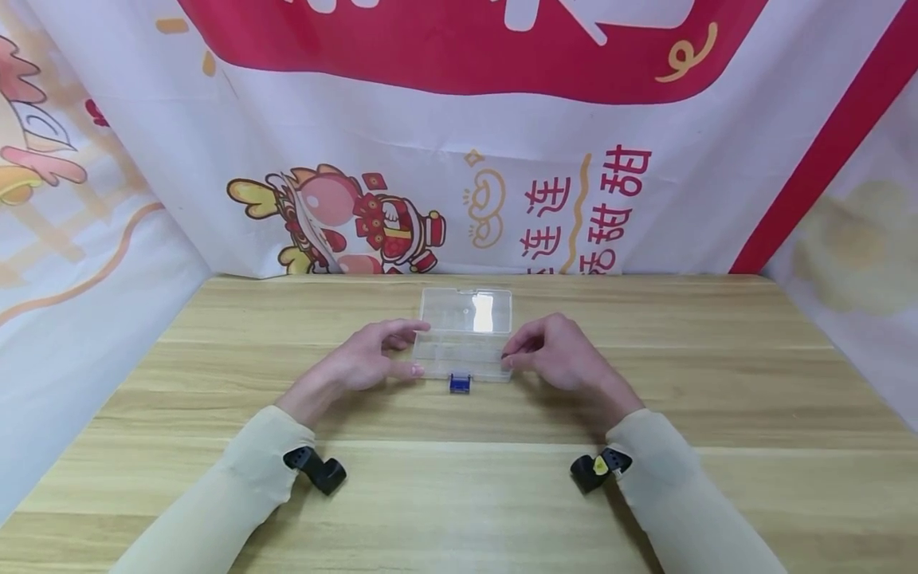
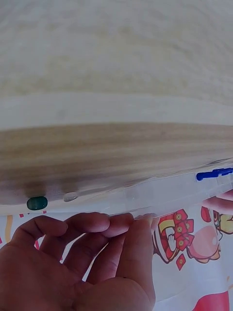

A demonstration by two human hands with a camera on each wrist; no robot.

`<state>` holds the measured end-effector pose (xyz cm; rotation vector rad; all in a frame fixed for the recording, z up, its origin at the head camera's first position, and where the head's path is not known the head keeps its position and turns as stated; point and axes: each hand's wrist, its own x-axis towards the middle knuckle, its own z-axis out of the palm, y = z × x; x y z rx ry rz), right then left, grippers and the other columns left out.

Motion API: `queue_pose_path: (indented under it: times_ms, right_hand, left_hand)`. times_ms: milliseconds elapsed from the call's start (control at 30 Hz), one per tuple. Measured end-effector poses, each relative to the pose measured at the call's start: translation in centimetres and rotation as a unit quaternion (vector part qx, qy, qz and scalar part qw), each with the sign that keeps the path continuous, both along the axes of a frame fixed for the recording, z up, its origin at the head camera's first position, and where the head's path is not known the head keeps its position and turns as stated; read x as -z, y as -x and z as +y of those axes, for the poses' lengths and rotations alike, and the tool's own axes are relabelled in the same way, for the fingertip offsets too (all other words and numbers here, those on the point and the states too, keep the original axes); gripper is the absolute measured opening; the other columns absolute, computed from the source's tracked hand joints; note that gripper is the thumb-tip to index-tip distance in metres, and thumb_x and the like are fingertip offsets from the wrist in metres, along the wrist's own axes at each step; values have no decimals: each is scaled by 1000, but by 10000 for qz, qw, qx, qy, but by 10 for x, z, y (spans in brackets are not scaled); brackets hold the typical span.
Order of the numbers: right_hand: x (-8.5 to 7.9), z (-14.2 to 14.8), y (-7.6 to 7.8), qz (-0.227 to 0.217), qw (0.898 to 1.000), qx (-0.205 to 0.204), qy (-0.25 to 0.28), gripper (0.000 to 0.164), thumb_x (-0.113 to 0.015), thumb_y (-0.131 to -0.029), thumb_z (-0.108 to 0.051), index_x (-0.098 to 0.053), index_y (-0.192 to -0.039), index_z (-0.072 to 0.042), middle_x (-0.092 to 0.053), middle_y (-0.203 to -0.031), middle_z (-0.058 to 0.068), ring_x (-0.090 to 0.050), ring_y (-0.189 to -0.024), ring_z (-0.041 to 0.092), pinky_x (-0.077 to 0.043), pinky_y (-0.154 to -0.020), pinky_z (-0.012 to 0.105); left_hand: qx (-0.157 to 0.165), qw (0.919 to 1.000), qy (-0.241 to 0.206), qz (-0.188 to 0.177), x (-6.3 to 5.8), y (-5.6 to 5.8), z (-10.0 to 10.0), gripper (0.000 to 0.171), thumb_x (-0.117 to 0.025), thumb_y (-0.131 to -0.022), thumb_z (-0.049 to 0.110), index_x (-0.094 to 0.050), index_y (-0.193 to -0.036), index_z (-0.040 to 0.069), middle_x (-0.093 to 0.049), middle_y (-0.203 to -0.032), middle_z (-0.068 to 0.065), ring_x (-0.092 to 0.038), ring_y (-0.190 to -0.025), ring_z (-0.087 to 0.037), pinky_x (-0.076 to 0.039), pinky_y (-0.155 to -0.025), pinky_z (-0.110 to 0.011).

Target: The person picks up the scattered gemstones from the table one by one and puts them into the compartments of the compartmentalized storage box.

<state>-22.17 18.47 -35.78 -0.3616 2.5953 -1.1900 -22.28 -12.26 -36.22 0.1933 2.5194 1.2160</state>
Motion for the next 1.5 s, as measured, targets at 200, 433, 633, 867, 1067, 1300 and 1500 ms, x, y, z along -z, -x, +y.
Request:
queue_pose_path:
  times_ms: [200,433,633,867,1067,1300,1500]
  right_hand:
    - [0,-1,3,30,10000,-19,7,6,-81,-94,-17,-81,-100,-15,-73,-95,6,-57,-84,23,-49,-64,26]
    - [0,3,3,33,10000,-29,-46,7,-81,-93,-18,-81,-100,-16,-72,-95,6,-57,-84,23,-49,-65,26]
    - [1,3,1,18,10000,-54,-33,6,-81,-93,-18,-81,-99,-16,-73,-95,6,-57,-84,22,-49,-65,26]
    - [1,4,1,109,9999,-71,-46,6,-81,-94,-19,-81,-99,-16,-73,-95,5,-56,-84,23,-48,-64,26]
    - [3,3,3,112,9999,-100,-3,5,-81,-94,-18,-82,-99,-16,-74,-96,5,-56,-84,23,-47,-66,26]
    - [4,0,2,100,9999,-89,31,5,-80,-95,-18,-81,-99,-16,-74,-96,5,-56,-83,23,-47,-65,26]
    - [4,1,2,125,9999,-70,-12,5,-80,-95,-17,-81,-99,-16,-75,-97,5,-57,-85,23,-48,-68,27]
  left_hand:
    - [10,10000,28,4,-2,1,-2,66,-84,-92,22,-58,-152,31,-57,-150,-4,-52,-138,-29,-39,-123,-56]
    - [29,10000,6,-6,-1,1,1,65,-83,-93,23,-58,-152,32,-57,-150,-4,-51,-138,-29,-39,-123,-55]
    - [-2,10000,-17,-45,2,0,1,65,-84,-92,22,-58,-151,31,-57,-149,-3,-52,-138,-29,-40,-123,-55]
    - [36,10000,-1,8,1,1,2,65,-84,-93,23,-58,-151,31,-57,-149,-3,-52,-137,-29,-40,-122,-55]
    - [32,10000,-7,-4,0,0,0,66,-84,-92,22,-57,-152,31,-57,-150,-4,-52,-138,-30,-40,-123,-55]
    - [50,10000,16,8,0,0,-3,66,-84,-92,23,-57,-152,30,-57,-150,-4,-51,-139,-30,-40,-123,-55]
    - [70,10000,-7,-9,0,1,-1,67,-84,-92,22,-57,-152,31,-57,-150,-4,-52,-138,-29,-40,-123,-55]
